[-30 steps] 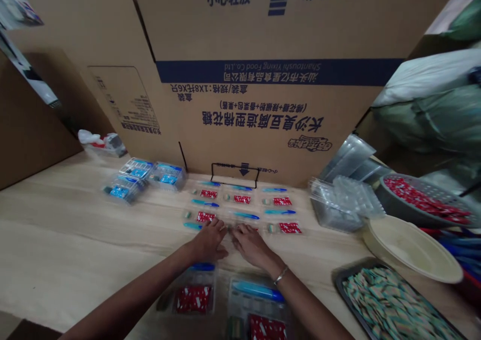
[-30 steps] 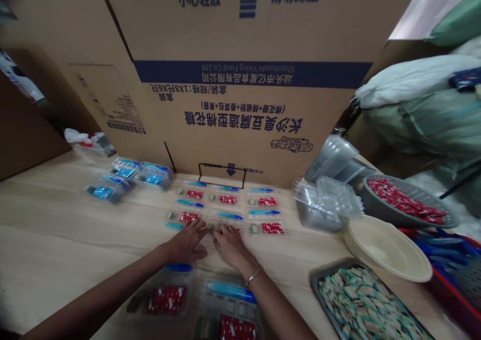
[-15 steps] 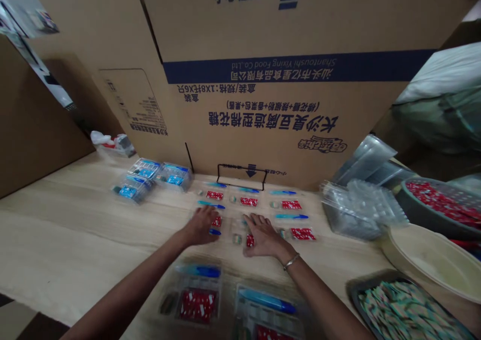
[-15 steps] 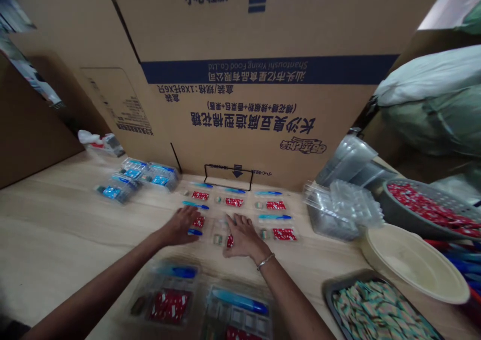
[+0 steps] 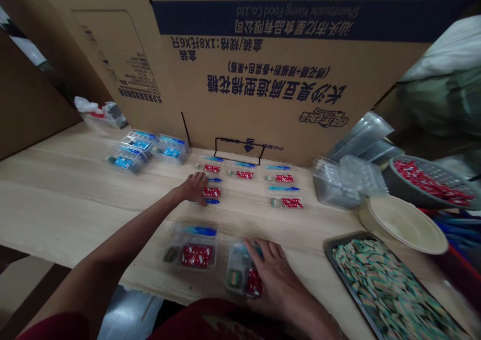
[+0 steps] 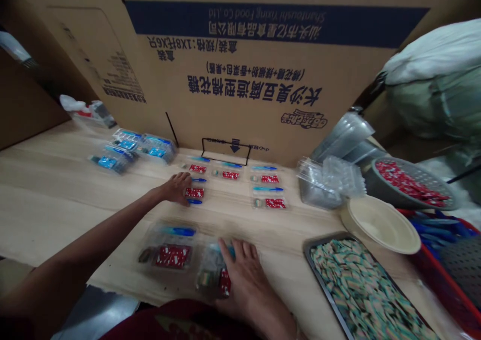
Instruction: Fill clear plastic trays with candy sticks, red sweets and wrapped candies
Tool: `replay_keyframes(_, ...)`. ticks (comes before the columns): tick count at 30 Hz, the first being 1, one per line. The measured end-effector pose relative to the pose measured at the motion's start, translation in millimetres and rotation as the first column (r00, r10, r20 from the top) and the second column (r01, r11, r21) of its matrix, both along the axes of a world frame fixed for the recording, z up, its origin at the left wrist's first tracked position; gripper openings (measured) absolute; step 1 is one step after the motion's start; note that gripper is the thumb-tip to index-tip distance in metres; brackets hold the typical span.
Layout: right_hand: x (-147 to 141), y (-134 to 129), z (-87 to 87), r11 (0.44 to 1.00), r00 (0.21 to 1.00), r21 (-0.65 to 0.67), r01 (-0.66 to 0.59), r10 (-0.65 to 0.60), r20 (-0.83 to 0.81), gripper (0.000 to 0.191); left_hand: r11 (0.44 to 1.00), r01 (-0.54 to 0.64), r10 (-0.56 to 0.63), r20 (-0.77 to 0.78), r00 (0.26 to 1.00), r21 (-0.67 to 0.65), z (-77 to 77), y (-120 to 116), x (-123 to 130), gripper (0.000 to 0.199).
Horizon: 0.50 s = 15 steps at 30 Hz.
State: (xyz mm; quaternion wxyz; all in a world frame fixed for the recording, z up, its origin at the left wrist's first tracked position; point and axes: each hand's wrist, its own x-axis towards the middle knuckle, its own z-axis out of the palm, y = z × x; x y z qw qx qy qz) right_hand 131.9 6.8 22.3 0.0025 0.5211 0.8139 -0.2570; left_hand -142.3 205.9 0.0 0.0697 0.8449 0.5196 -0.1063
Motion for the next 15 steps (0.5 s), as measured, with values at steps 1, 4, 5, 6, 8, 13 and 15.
replay_keyframes(1, -4, -5, -3.5, 0.999, 1.000, -0.030, 0.013, -0.012, 0.027, 0.109, 1.000, 0.007, -0.007, 0.006, 1.000, 0.011, -0.7, 2, 0, 0.078)
replay_keyframes(4, -12, -11, -9.7, 0.996, 0.995, -0.066, 0.064, -0.058, 0.083, 0.109, 1.000, 0.009, -0.010, 0.035, 0.999, 0.029, -3.6, 2, 0, 0.085)
replay_keyframes(5, -13, -11, -9.9, 0.995, 0.994, -0.075, 0.070, -0.064, 0.088, 0.110, 1.000, 0.011, -0.013, 0.041, 0.999, 0.028, -4.5, 2, 0, 0.089)
replay_keyframes(6, -13, -12, -9.4, 0.994, 0.994, -0.091, 0.068, -0.061, 0.085, 0.112, 1.000, 0.017, -0.018, 0.044, 0.999, 0.025, -5.4, 1, -1, 0.091)
replay_keyframes(8, -6, -9, -7.3, 0.991, 0.999, -0.126, 0.036, -0.031, 0.045, 0.119, 0.999, 0.028, -0.029, 0.052, 0.998, 0.023, -6.4, -1, -2, 0.089)
replay_keyframes(13, 44, 41, -13.8, 0.992, 0.993, 0.100, 0.070, -0.060, -0.101, 0.082, 0.999, -0.001, -0.002, 0.077, 0.997, 0.041, -6.6, -5, -2, 0.081)
replay_keyframes(15, 68, 74, -25.9, 0.955, 0.977, 0.208, 0.211, -0.212, -0.021, 0.064, 0.999, -0.004, 0.000, 0.088, 0.996, 0.042, -7.1, -8, -4, 0.084)
